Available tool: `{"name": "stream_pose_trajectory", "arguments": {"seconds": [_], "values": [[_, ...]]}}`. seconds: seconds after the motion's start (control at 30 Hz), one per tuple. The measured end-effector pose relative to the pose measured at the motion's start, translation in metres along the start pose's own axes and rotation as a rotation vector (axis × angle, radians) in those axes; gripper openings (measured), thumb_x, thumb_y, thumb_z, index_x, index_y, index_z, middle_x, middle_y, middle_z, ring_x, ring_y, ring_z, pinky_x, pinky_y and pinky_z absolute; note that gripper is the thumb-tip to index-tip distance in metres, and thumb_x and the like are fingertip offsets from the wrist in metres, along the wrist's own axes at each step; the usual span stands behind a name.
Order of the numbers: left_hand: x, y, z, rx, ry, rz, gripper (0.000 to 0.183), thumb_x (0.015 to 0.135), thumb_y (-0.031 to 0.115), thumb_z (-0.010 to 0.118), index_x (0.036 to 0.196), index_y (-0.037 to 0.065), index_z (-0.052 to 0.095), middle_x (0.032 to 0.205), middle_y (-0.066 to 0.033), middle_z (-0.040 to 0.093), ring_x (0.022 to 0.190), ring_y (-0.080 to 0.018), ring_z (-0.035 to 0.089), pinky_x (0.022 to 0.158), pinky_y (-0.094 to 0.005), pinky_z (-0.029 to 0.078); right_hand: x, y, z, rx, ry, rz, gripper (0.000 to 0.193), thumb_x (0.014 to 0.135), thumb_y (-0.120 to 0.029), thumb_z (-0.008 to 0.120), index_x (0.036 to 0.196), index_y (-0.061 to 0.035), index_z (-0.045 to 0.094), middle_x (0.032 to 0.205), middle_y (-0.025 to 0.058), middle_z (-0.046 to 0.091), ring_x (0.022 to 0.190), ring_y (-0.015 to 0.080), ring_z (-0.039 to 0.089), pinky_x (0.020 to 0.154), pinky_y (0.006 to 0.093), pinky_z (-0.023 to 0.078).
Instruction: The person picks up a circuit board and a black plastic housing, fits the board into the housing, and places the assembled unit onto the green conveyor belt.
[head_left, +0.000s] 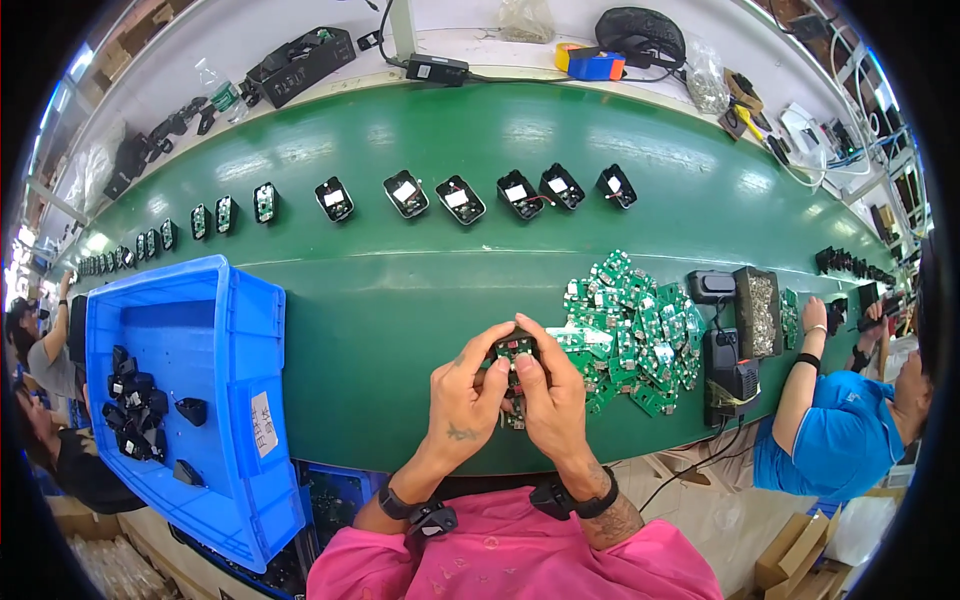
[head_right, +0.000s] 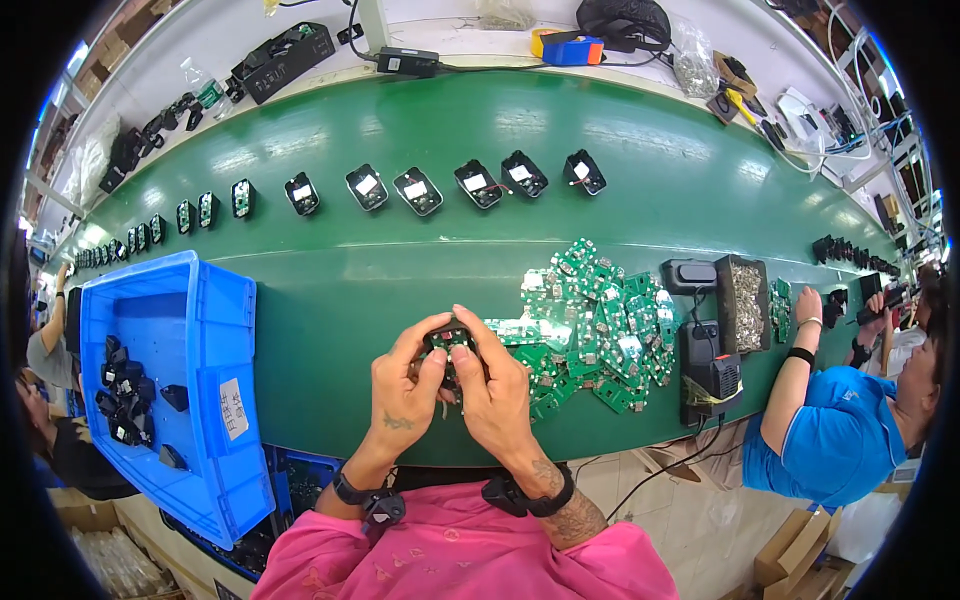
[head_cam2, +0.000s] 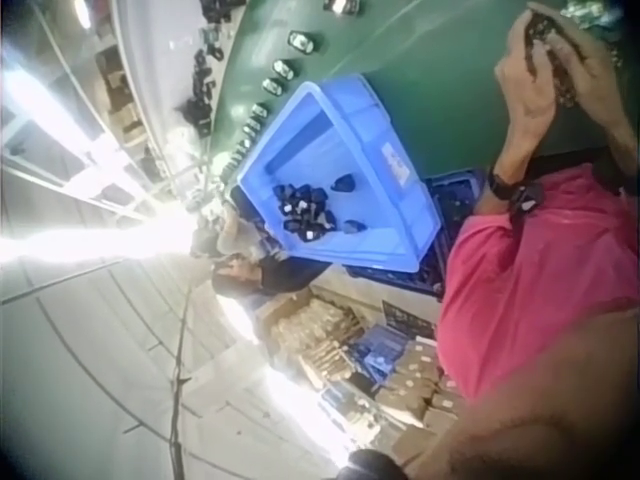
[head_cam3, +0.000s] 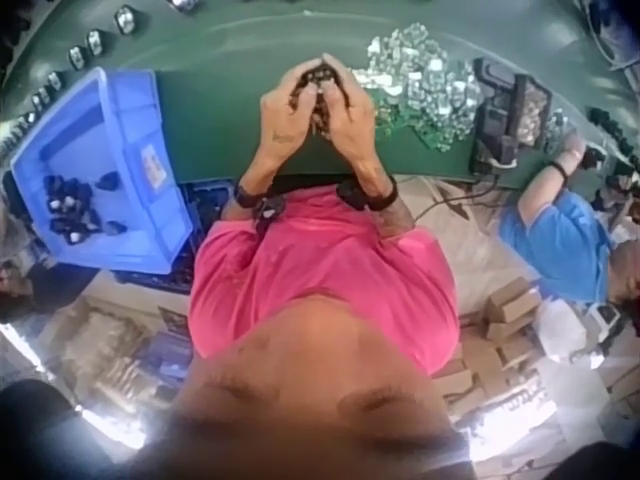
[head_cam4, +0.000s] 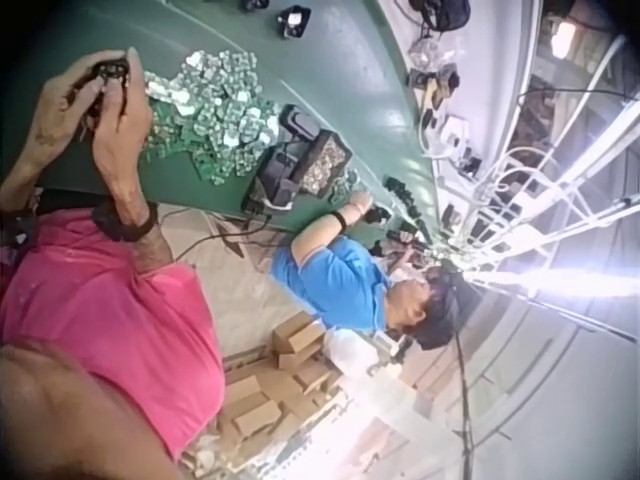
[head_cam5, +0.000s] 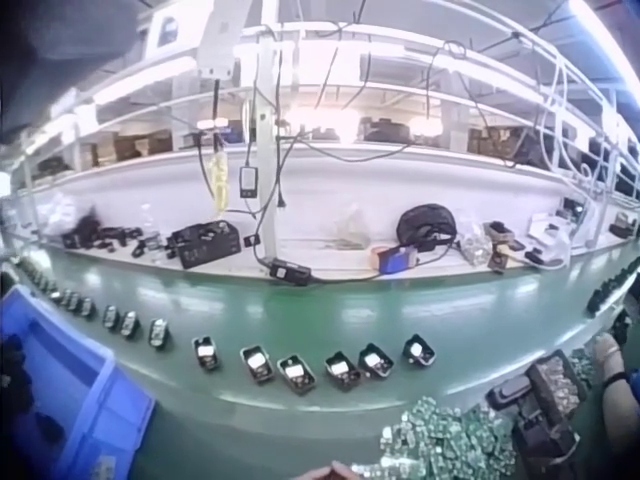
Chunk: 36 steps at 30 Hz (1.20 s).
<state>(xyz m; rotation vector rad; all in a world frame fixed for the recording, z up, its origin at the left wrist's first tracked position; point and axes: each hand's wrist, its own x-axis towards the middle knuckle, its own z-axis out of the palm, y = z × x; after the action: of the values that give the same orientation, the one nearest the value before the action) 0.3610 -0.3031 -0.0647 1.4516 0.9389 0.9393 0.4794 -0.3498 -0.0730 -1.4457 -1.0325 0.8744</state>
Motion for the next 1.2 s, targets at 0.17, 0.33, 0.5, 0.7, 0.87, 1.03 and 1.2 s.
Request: {"name": "stream_pose_trajectory", "arguments": {"seconds": [0.17,0.33,0.5,0.7,0.87,1.03,1.2], "values": [[0.004,-0.011,-0.005,0.038,0.015,-0.005,0.033,0.096,0.002,0.052,0.128,0.0,0.056,0.096,-0.0095,0.068,0.066,-0.0083,0.065,0.052,-0.0226,0.054,0.006,0.01,0.012,0.046,0.042,-0.032,0.04,0.099,-0.014,0.056,0.137,-0.0024,0.054,0.088,0.0074,0.065,0.075,0.0069,0.056,0.066,0.0247,0.049],[0.03,-0.023,-0.039,0.161,0.038,-0.011,0.033,0.096,0.007,0.05,0.128,0.002,0.055,0.092,-0.0137,0.069,0.061,-0.0184,0.069,0.053,-0.0307,0.056,0.006,-0.005,0.013,-0.064,-0.057,0.143,0.043,0.097,-0.015,0.058,0.136,0.0018,0.052,0.097,0.0118,0.066,0.068,0.0117,0.061,0.06,0.0278,0.051],[0.1,-0.057,-0.128,0.27,0.297,-0.037,0.031,0.098,0.006,0.05,0.127,0.004,0.058,0.1,-0.0124,0.063,0.056,-0.0152,0.065,0.047,-0.0249,0.052,-0.015,0.004,-0.003,-0.225,-0.103,-0.032,0.04,0.088,-0.003,0.065,0.127,0.0022,0.059,0.097,0.0097,0.065,0.067,0.0128,0.063,0.058,0.0252,0.05],[0.186,-0.089,-0.158,0.761,0.523,0.25,0.029,0.093,0.007,0.057,0.122,0.0,0.061,0.1,-0.0189,0.061,0.073,-0.0286,0.069,0.057,-0.0373,0.056,-0.029,-0.001,0.007,-0.198,-0.211,-0.048,0.029,0.088,-0.005,0.067,0.116,0.0029,0.065,0.096,0.0105,0.066,0.069,0.0147,0.065,0.058,0.0255,0.05],[0.209,-0.088,-0.159,1.009,0.632,0.265,0.035,0.092,0.014,0.062,0.124,0.001,0.059,0.113,-0.0202,0.058,0.095,-0.0424,0.063,0.08,-0.0508,0.052,-0.035,-0.005,-0.005,-0.185,-0.196,-0.039,0.025,0.088,-0.005,0.067,0.111,0.0029,0.067,0.087,0.01,0.067,0.067,0.0147,0.064,0.058,0.0264,0.05],[0.184,-0.042,-0.126,1.091,0.36,0.253,0.059,0.086,0.024,0.067,0.138,0.005,0.047,0.126,-0.0184,0.053,0.097,-0.0411,0.064,0.083,-0.0487,0.053,-0.039,0.005,-0.041,-0.441,0.031,-0.143,0.017,0.087,-0.003,0.066,0.103,0.0015,0.069,0.082,0.0116,0.066,0.065,0.0207,0.063,0.059,0.0312,0.049],[0.186,-0.049,-0.117,1.206,0.066,0.218,0.089,0.078,0.023,0.075,0.149,0.002,0.027,0.142,-0.0215,0.043,0.114,-0.0424,0.057,0.094,-0.0455,0.051,-0.009,0.007,-0.036,-0.673,0.044,-0.382,0.021,0.083,-0.004,0.069,0.104,0.0002,0.068,0.089,0.0128,0.062,0.08,0.0296,0.062,0.07,0.0379,0.049]]}}
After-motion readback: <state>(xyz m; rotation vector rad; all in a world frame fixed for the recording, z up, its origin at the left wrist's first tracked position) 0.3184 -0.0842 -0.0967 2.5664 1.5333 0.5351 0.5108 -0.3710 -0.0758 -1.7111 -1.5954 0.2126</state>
